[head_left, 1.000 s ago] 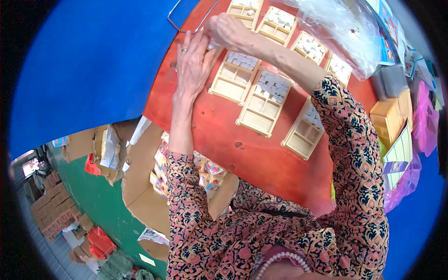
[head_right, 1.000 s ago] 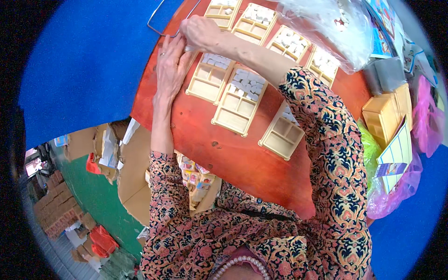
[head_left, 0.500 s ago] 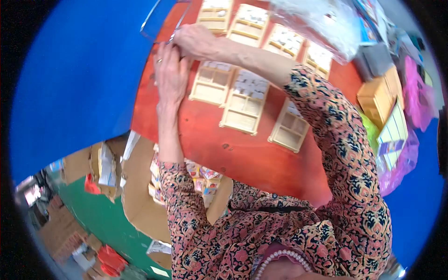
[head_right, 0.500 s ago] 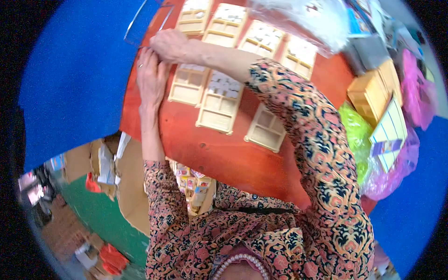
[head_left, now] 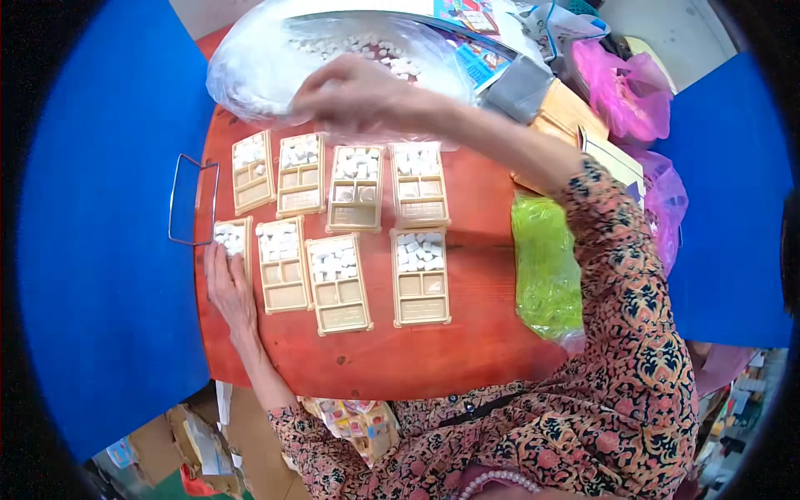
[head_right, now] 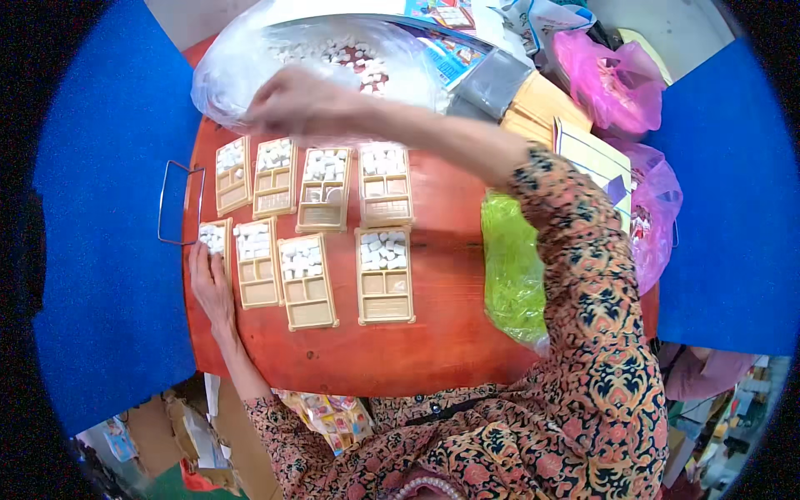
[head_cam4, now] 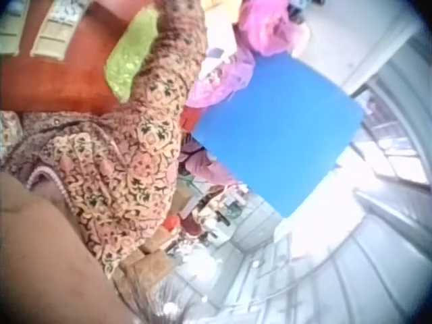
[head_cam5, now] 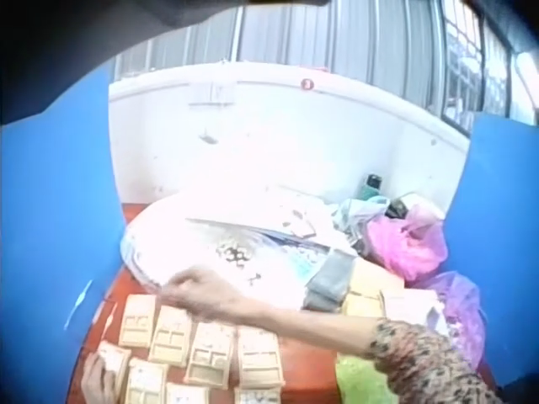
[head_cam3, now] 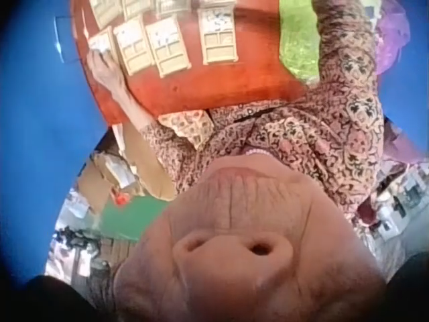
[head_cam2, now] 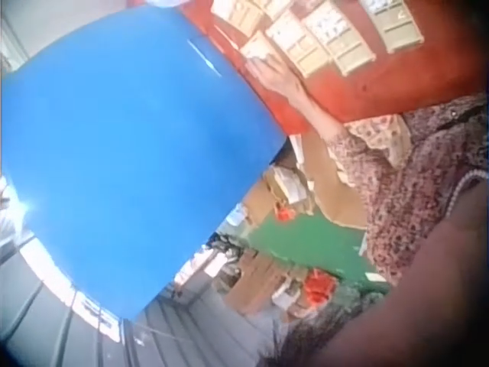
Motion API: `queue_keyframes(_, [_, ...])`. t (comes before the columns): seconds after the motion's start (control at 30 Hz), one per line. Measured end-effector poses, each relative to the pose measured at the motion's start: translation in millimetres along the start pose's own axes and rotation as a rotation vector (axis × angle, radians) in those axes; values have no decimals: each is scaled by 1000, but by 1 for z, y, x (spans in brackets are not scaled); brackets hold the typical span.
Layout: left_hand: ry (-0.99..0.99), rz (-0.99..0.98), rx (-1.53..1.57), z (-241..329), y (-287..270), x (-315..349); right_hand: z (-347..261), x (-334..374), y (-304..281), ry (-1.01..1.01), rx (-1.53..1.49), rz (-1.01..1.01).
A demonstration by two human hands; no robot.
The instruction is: Manually sorting small white plastic components into plastic organizer trays on a workbench.
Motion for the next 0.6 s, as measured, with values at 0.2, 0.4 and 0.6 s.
queue_keyframes(0.2, [53,64,-71,-6,0,19,75,-51,-111,-60,-167,456])
queue_keyframes(0.4, [88,125,4,-26,8,12,158,-105,-102,-68,410,534])
queue_keyframes(0.6, [95,132,-39,-45,-14,20,55,-58,-15,-505,504,634])
Point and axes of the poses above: each hand's wrist, its own x-axis away from the middle knuckle, its own y-axis out of the palm, z = x × y, the point moved 7 cm from there along -x, towards the middle knuckle, and after that the axes turned 12 degrees about z, right-handed, at the moved point
